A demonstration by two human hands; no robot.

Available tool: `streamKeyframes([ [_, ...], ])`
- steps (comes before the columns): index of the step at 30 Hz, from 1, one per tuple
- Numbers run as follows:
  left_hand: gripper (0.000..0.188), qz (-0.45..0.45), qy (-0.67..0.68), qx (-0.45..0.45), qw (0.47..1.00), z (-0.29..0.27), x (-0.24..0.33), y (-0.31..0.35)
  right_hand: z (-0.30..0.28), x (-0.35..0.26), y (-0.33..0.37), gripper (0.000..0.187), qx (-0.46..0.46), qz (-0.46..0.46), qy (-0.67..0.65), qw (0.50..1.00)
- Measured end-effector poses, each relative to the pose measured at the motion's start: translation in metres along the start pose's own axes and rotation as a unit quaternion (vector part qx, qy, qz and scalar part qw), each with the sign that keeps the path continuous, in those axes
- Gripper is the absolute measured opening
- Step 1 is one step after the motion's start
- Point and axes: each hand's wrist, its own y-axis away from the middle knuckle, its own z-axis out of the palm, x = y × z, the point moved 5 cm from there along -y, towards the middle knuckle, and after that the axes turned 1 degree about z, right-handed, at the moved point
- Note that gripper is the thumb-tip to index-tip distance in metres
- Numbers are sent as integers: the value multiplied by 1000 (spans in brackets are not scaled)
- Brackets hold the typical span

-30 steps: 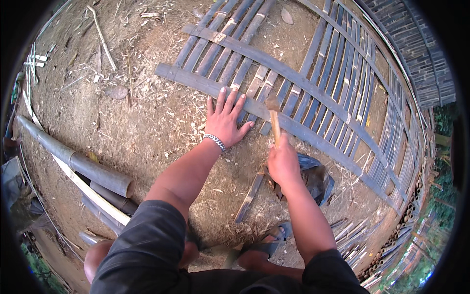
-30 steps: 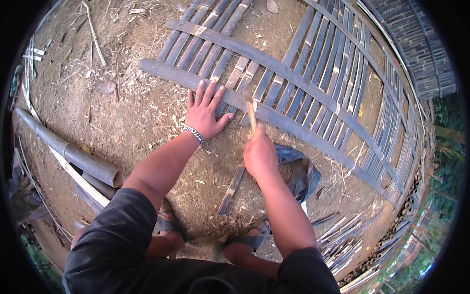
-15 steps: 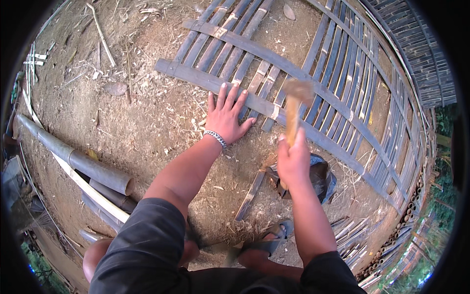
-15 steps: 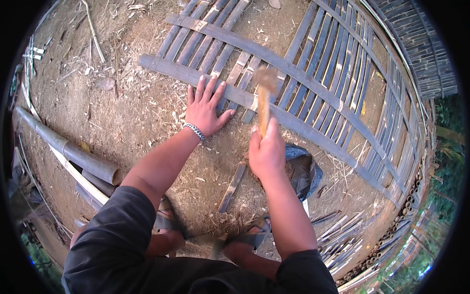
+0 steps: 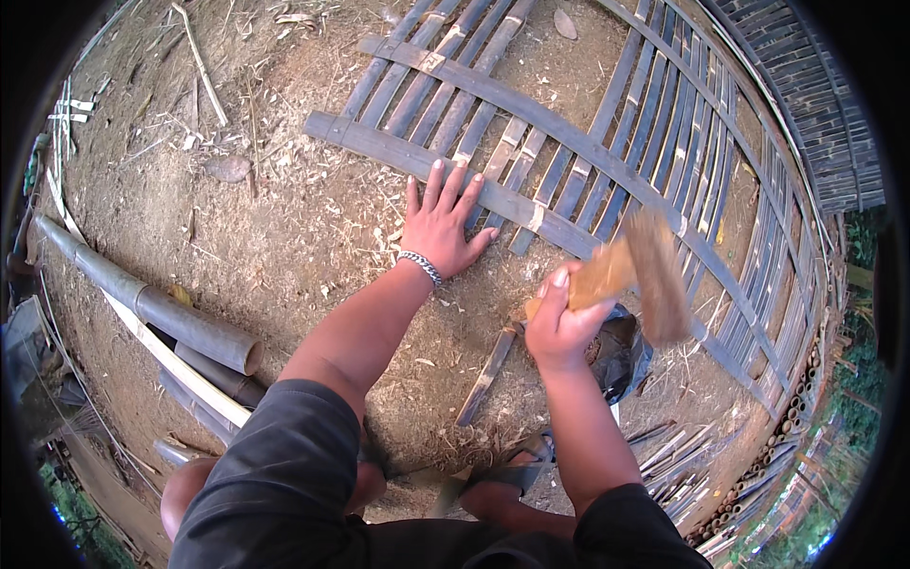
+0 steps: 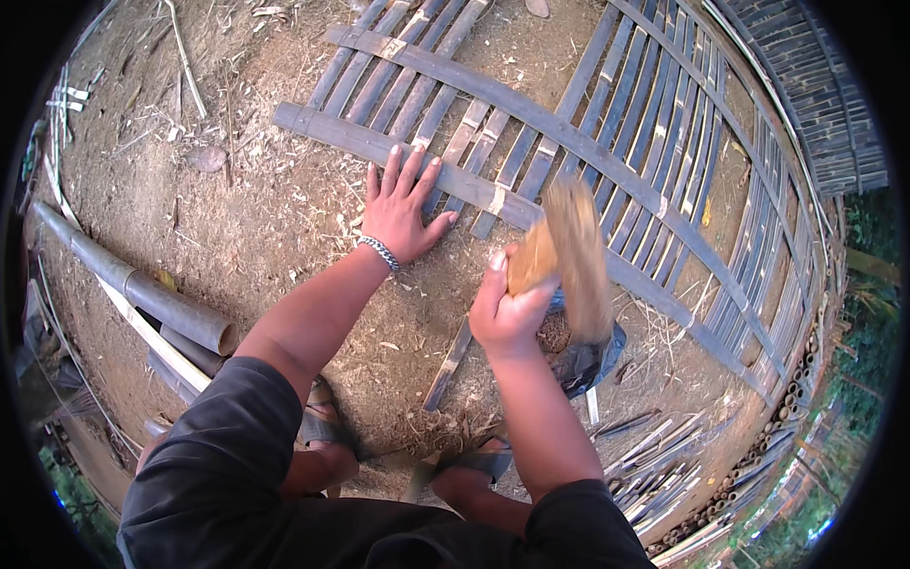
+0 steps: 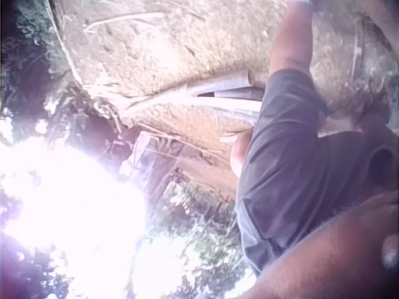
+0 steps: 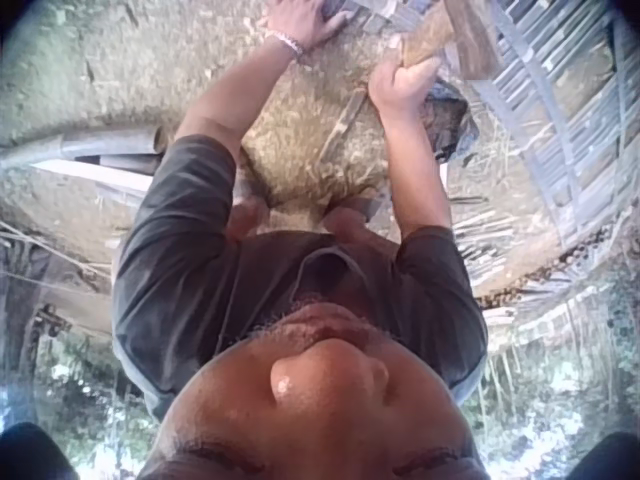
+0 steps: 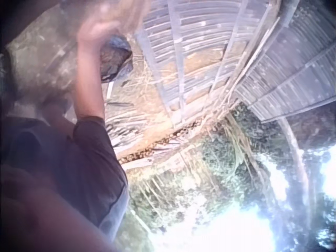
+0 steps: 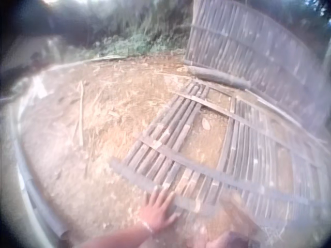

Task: The person is assembling a bamboo structure by hand, using a hammer to drive small wooden pegs or wedges into pre-cut slots in the bamboo slats to secure them to the frame.

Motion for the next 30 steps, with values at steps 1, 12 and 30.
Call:
streamKeyframes([
  [1,89,-4,-1,-2,1000,0,-1,0,6,-1,0,40,-7,-35,57,998],
  [12,86,-1,-2,9,1000,-3,-2,0,20,9,4,34,-58,64,92,992],
  [30,86,-2,-4,6,1000,-1,-4,3,28,4,-9,39,-233,228,229,917],
])
